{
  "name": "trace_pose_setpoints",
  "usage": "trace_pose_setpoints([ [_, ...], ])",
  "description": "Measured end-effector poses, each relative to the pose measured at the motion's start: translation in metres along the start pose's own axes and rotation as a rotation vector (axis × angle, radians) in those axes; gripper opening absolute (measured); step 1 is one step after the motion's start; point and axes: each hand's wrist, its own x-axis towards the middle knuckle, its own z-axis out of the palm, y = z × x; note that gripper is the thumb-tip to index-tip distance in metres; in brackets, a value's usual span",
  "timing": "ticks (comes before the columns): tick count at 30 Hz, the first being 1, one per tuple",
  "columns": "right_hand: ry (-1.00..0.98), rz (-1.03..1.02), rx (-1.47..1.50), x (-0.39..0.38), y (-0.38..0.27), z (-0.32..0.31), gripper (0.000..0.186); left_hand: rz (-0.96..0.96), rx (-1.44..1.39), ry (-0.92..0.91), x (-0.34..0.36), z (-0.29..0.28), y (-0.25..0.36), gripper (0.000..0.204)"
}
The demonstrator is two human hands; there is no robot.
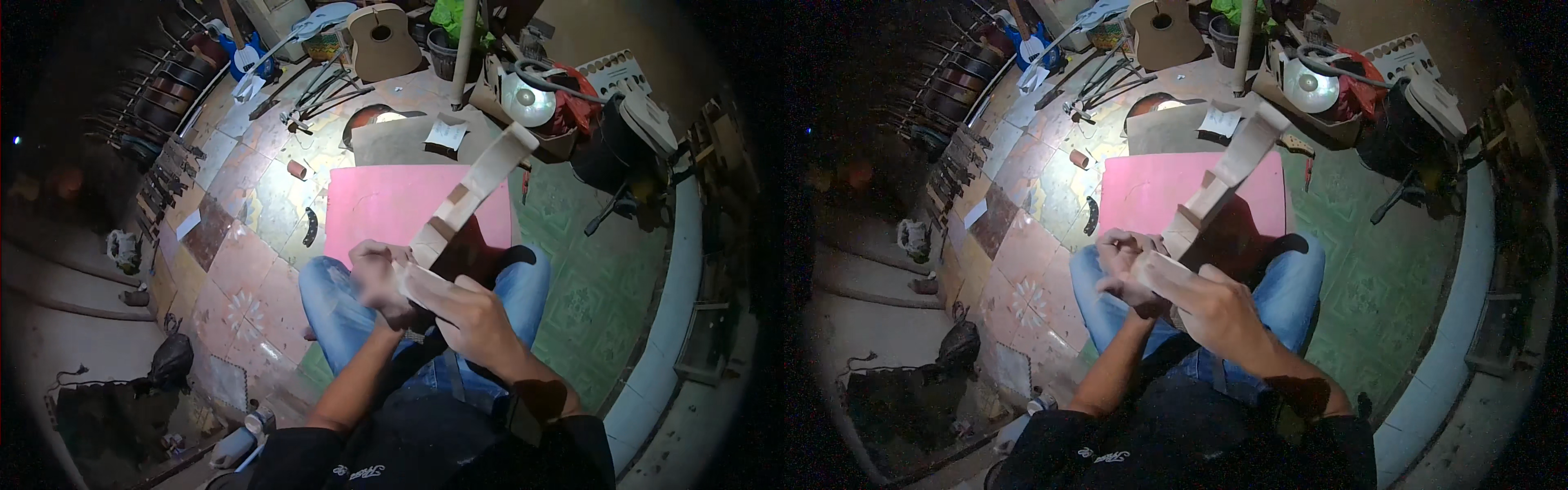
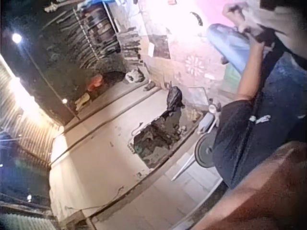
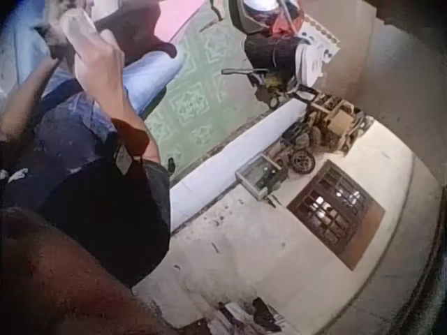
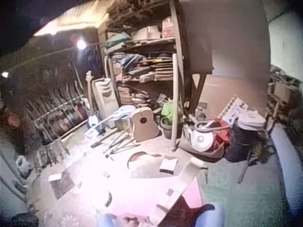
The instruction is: The person sands the sides and surface of a wooden guitar body using a sanding block by hand while seated at a workbench.
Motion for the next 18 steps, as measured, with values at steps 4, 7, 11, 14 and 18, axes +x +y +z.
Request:
trace_pose_setpoints([
  [4, 0.06, -0.084, -0.191, 0.008, 0.001, -0.002, 0.049, -0.059, 0.075, 0.021, -0.004, 0.018, 0.011, 0.111],
  [7, 0.013, -0.1, -0.231, 0.002, -0.004, -0.014, 0.049, -0.093, 0.039, 0.08, 0.001, 0.018, 0.002, 0.115],
  [11, 0.029, -0.075, -0.32, 0.005, -0.006, -0.022, 0.052, -0.046, 0.0, -0.006, 0.001, 0.03, 0.006, 0.108],
  [14, 0.035, -0.061, -0.254, 0.013, -0.002, -0.023, 0.053, -0.109, 0.045, 0.076, 0.017, 0.036, 0.012, 0.116],
  [18, 0.003, 0.024, -0.186, 0.011, -0.001, -0.02, 0.053, -0.023, 0.161, -0.008, 0.016, 0.022, 0.0, 0.117],
])
